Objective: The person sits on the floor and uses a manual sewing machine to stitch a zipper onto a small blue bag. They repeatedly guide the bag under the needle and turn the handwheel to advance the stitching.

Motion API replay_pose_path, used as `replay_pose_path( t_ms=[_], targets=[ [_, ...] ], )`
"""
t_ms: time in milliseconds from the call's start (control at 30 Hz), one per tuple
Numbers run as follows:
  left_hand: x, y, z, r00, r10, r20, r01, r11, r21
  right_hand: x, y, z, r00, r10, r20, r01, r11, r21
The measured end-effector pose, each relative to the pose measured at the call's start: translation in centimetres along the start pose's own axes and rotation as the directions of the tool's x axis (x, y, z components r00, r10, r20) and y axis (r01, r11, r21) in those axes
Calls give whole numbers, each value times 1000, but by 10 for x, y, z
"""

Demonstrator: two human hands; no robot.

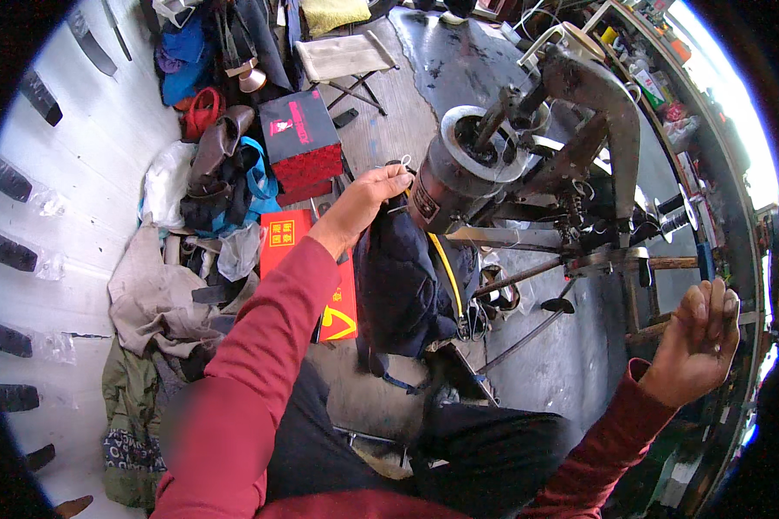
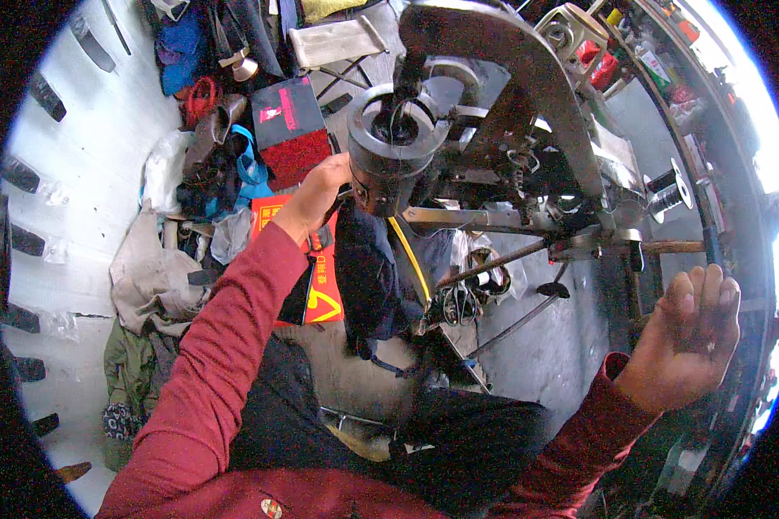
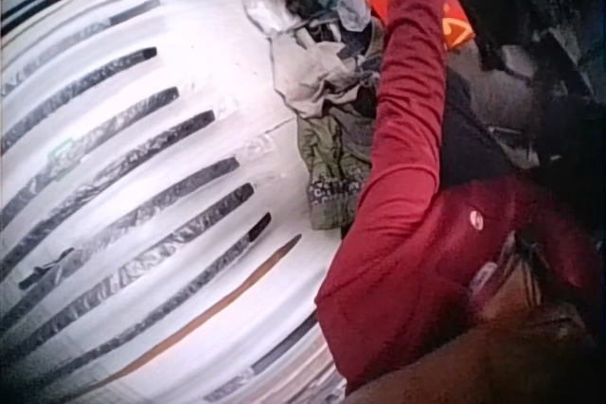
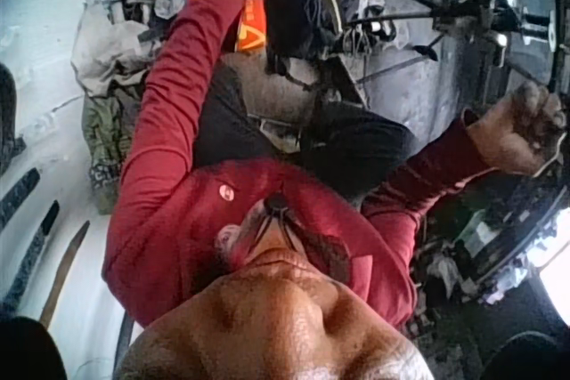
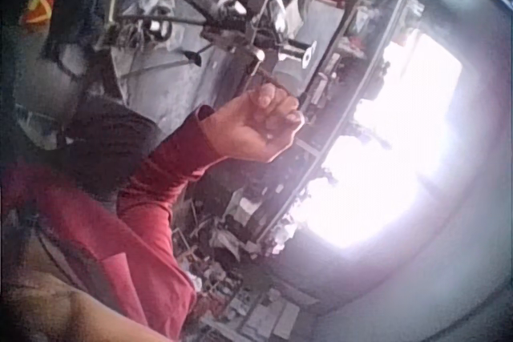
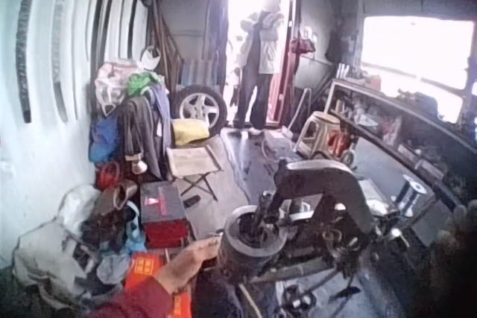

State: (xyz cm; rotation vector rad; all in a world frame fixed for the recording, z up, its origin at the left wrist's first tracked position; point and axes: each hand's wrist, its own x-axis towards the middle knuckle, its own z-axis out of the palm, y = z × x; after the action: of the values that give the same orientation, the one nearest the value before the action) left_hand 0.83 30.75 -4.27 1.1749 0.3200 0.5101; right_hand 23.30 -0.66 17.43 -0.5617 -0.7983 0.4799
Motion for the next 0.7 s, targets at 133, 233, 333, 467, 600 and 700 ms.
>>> replay_pose_path(
  t_ms=[133,233,333,467,600,700],
  targets=[
    [-2,3,4,1000,-5,-22,6,1000,17,-1,3,-11,999,44,27,-47,994,99],
    [1,3,3,999,-16,-33,18,998,66,-2,8,-18,992,13,-128,-20,998,-54],
    [1,4,-2,1000,-25,9,25,998,61,-4,11,-24,997,57,-56,-57,998,-1],
    [-2,1,-3,1000,29,3,-29,995,90,-6,11,-31,997,67,-45,-67,998,13],
    [-2,0,0,995,98,20,-100,978,185,-6,5,-36,996,79,-40,-79,997,8],
    [-1,-1,4,995,81,-64,-73,990,123,-5,-3,-36,998,31,-48,-33,999,-42]
  ],
)
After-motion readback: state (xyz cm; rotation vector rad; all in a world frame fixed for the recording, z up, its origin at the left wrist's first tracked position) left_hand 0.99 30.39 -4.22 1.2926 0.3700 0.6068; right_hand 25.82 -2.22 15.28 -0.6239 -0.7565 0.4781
